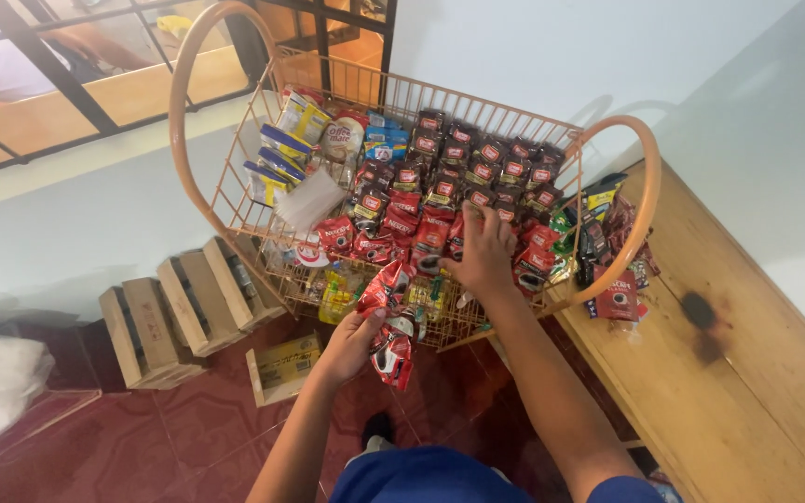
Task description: Organizing various coffee and cocoa sachets on a shelf and a table.
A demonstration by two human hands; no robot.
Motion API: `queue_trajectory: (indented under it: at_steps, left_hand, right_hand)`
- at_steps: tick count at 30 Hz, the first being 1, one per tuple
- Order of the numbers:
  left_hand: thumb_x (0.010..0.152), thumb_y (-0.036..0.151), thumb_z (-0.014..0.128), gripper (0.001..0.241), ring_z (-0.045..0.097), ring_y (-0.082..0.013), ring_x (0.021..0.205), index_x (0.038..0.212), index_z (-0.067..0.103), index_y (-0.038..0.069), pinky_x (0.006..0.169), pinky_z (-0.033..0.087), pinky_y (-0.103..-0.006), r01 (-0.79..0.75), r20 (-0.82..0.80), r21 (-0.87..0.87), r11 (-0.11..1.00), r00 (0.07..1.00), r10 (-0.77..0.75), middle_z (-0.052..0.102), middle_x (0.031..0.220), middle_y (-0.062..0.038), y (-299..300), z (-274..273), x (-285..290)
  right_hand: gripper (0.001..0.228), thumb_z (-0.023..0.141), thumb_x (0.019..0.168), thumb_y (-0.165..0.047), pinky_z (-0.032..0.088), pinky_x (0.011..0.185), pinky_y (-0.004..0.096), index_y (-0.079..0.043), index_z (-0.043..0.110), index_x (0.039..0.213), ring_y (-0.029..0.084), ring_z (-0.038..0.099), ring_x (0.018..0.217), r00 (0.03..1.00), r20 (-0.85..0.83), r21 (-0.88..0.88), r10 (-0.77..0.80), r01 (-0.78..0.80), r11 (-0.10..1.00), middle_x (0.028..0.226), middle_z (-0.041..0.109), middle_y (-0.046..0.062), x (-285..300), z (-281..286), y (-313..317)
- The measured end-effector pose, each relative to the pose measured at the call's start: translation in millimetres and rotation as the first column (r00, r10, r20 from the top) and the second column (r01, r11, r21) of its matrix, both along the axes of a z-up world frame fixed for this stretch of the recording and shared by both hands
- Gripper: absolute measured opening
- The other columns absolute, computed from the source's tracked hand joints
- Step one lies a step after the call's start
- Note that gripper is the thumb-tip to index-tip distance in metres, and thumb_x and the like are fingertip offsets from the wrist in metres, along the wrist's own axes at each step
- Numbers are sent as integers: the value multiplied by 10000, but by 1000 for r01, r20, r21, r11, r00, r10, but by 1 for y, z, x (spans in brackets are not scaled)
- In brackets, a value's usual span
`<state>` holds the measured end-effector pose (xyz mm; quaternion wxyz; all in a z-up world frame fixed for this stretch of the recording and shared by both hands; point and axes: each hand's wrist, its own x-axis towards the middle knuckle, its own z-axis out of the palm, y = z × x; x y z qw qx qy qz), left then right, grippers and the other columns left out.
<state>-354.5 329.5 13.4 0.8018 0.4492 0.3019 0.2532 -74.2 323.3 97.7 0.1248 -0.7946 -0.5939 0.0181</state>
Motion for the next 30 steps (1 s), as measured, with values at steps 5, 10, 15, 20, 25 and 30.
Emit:
queue_trajectory:
  at_steps: [5, 10, 15, 20, 25, 30]
  left_hand:
    - [1065, 327, 526, 326, 560, -43, 813, 1071, 694, 48, 762, 490, -257, -22, -37, 77, 997, 999, 24, 672, 907, 50, 4, 0, -6]
    - [1076, 325, 513, 340, 531, -45, 780, 1040, 702, 45, 727, 475, -262, 10, -62, 98, 995, 998, -4, 652, 871, 53, -3, -1, -7]
    - [1096, 327, 520, 355, 554, -57, 809, 1066, 710, 28, 754, 483, -274, 33, -48, 104, 994, 998, -28, 671, 901, 33, -4, 2, -2]
    - [1057, 317, 532, 334, 618, -57, 867, 1114, 710, 40, 810, 517, -265, -19, -19, 29, 999, 1000, 19, 724, 973, 25, -3, 19, -4]
    - [1082, 328, 536, 356, 607, -75, 850, 1095, 704, 14, 792, 514, -281, -5, 23, 26, 1000, 1000, 4, 706, 947, 10, -5, 9, -4]
    - [1062, 325, 532, 349, 589, -57, 842, 1103, 713, 30, 785, 504, -269, -20, -60, 67, 998, 998, 24, 701, 941, 25, -4, 16, -3]
  right_hand:
    - [1085, 905, 744, -444, 271, 1073, 568, -168, 315, 1611, 373, 350, 1313, 997, 53, -67, 54, -51, 996, 1389, 435, 144, 27, -12, -2]
    - [1027, 869, 794, -377, 284, 1103, 518, -255, 316, 1651, 346, 377, 1313, 977, 133, -160, 168, -146, 976, 1377, 488, 105, 28, 3, 2]
    - [1004, 835, 797, -449, 212, 1122, 553, -308, 273, 1616, 382, 270, 1351, 978, 117, -251, 172, -139, 958, 1477, 373, 138, 23, 8, 3]
    - [964, 799, 812, -520, 176, 1110, 580, -216, 325, 1594, 405, 194, 1391, 980, 57, -131, 192, -183, 974, 1549, 279, 172, 23, -12, 3]
    - [902, 792, 812, -586, 135, 1156, 599, -154, 437, 1520, 404, 170, 1445, 984, 12, -100, 178, -175, 979, 1584, 303, 166, 4, -8, 17]
    - [766, 913, 689, -457, 196, 1160, 536, -96, 577, 1274, 346, 262, 1457, 992, 0, -112, 125, -124, 986, 1429, 500, 94, -5, 9, 23]
